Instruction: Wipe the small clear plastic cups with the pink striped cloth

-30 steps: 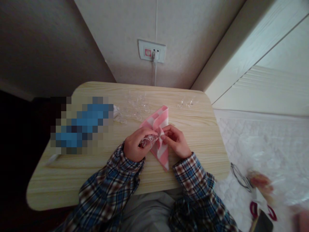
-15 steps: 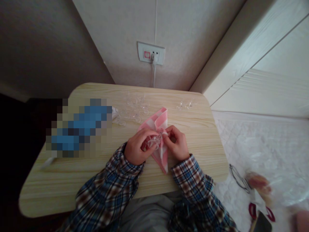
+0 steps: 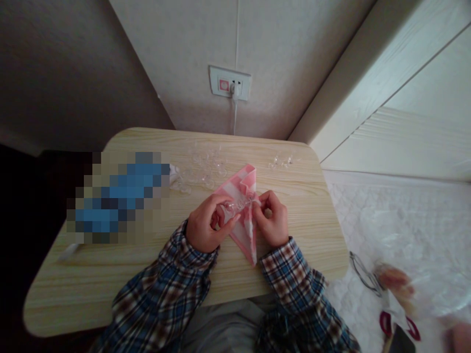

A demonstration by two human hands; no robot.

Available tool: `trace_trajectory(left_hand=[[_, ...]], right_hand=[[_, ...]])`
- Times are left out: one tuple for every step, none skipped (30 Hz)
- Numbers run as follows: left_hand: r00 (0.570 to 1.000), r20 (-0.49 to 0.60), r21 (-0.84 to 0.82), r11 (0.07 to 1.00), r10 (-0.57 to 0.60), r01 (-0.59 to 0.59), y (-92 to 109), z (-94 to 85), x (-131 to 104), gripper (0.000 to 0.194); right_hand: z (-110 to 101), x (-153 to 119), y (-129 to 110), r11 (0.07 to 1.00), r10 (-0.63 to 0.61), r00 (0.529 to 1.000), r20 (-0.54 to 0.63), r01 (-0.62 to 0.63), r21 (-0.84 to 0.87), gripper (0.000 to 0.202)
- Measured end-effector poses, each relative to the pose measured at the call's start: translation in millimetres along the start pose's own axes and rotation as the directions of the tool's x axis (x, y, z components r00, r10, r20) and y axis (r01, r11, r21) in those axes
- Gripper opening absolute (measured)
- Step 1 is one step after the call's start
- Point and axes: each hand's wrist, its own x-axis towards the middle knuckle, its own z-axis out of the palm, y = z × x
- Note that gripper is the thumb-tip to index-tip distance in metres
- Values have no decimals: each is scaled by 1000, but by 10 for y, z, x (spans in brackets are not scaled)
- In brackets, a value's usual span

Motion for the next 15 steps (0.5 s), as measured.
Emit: trace_trajectory(left_hand=[[1000,-5,10,1000,0,0,1,-4,8,31],[1000,-7,19,1000,1,-1,3,-9,16,29],[1000,-7,27,1000,4,-3,7,-14,24,27],[1000,-5,33,999,10,-10,11,-18,32,26],[1000,-5,36,999,20,-20,16,-22,39,26],[1000,-6,37,999,31,-30,20,-25,45,25],[999,-7,37,998,43,-43,24,-28,50,24],[998,-6,36,998,56,-56,27,-30,55,23],[998,-3,37,997,66,-66,30,-31,58,23],[997,0,40,996,74,-74,33,-32,61,22],[997,1,45,996,79,-79,36,-33,63,21],[997,4,50,995,81,-81,38,-34,64,21],[997,4,53,995,82,-82,39,-35,65,21],[997,5,54,995,83,-83,39,-36,66,20],[996,6,54,995,84,-84,38,-36,67,20]], right_hand=[[0,0,3,1000,-5,1000,-5,4,-8,8],[1,0,6,1000,-8,1000,-9,8,-14,8],[2,0,10,1000,-10,1000,-12,10,-17,8],[3,0,13,1000,-11,1000,-16,10,-18,8],[4,-1,16,1000,-10,1000,-22,10,-16,8],[6,-2,18,1000,-10,999,-30,9,-14,8],[7,-4,20,1000,-10,999,-39,10,-12,7],[8,-5,22,1000,-12,999,-47,12,-10,7],[10,-7,24,1000,-16,998,-55,16,-7,7],[10,-9,25,1000,-21,998,-62,21,-3,7],[11,-10,26,1000,-26,997,-69,26,0,7],[11,-10,27,1000,-30,997,-75,30,1,7],[10,-10,27,999,-33,996,-82,33,0,6],[9,-9,26,999,-37,995,-88,37,-3,6],[7,-8,26,999,-40,995,-92,40,-6,5]])
